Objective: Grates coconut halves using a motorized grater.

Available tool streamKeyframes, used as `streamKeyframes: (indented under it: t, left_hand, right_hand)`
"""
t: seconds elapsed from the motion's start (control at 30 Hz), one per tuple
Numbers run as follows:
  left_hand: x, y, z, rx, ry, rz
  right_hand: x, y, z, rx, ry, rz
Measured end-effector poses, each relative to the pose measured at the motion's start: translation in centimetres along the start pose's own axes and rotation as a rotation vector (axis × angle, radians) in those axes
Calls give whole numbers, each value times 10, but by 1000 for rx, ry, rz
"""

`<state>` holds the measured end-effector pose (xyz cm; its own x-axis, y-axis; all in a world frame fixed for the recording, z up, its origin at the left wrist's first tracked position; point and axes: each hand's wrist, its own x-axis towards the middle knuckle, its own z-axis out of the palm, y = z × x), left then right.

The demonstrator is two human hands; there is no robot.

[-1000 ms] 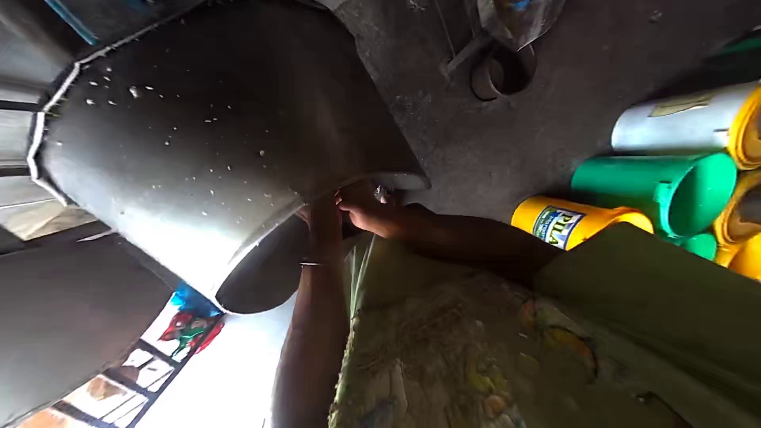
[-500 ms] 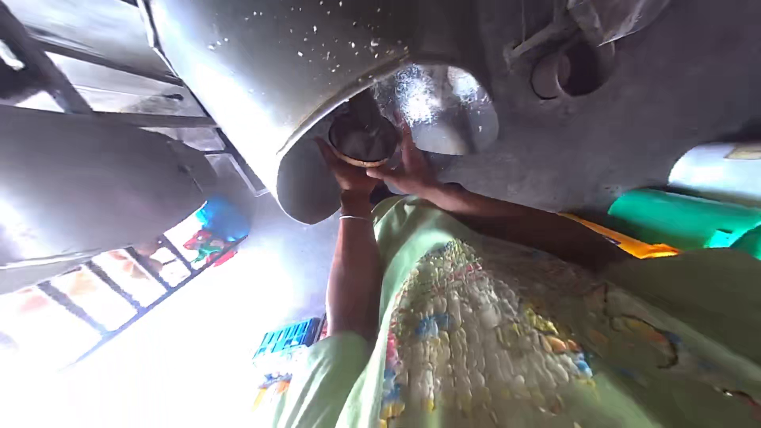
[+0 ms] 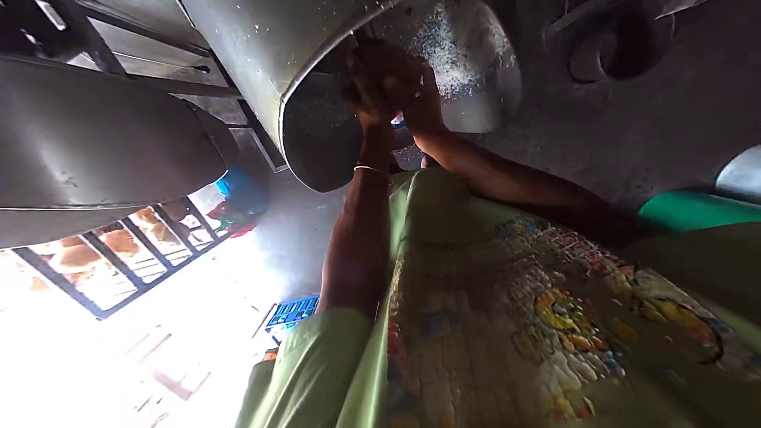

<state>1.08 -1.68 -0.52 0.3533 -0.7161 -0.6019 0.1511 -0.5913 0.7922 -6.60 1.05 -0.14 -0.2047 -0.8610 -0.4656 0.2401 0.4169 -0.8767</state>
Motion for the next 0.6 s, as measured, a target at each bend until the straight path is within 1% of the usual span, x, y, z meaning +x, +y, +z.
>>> streamKeyframes:
  t: [0.07, 0.1, 0.17, 0.23, 0.27, 0.3, 0.33, 0.37, 0.4, 0.43, 0.47, 0.53, 0.6]
  left_hand:
    - [5, -17, -17, -363, -220, -22]
    - [5, -26, -27, -509, -297, -36]
    - [9, -36, -41, -693, -364, -43]
    - [3, -26, -45, -730, -361, -104]
    - [-3, -12, -43, -683, -342, -141]
    - [-10, 7, -35, -569, -302, -151]
    - [-17, 27, -19, -392, -218, -142]
    - [-22, 38, 0, -173, -93, -98]
    - [-24, 35, 16, 27, 56, -7]
    - [-22, 22, 24, 148, 190, 121]
    - [-20, 6, 25, 170, 245, 222]
    - [-19, -9, 22, 119, 221, 255]
    - [-30, -10, 23, 148, 231, 241]
  right_hand:
    - [-15, 2, -2, -273, 1, -126]
    - [-25, 8, -7, -382, -25, -193]
    - [-35, 15, -17, -480, -83, -311]
    - [-42, 9, -16, -445, -82, -313]
    - [-41, 1, -12, -362, -71, -263]
    - [-36, -10, -6, -235, -54, -189]
    - [-25, -21, -3, -99, -31, -100]
    - [-14, -29, -3, 25, 3, 18]
    - [-4, -33, -6, 113, 29, 150]
    - [4, -33, -10, 143, 31, 254]
    - [8, -31, -12, 126, 18, 286]
    - [15, -28, -11, 61, -8, 162]
    - [10, -23, -12, 22, -6, 55]
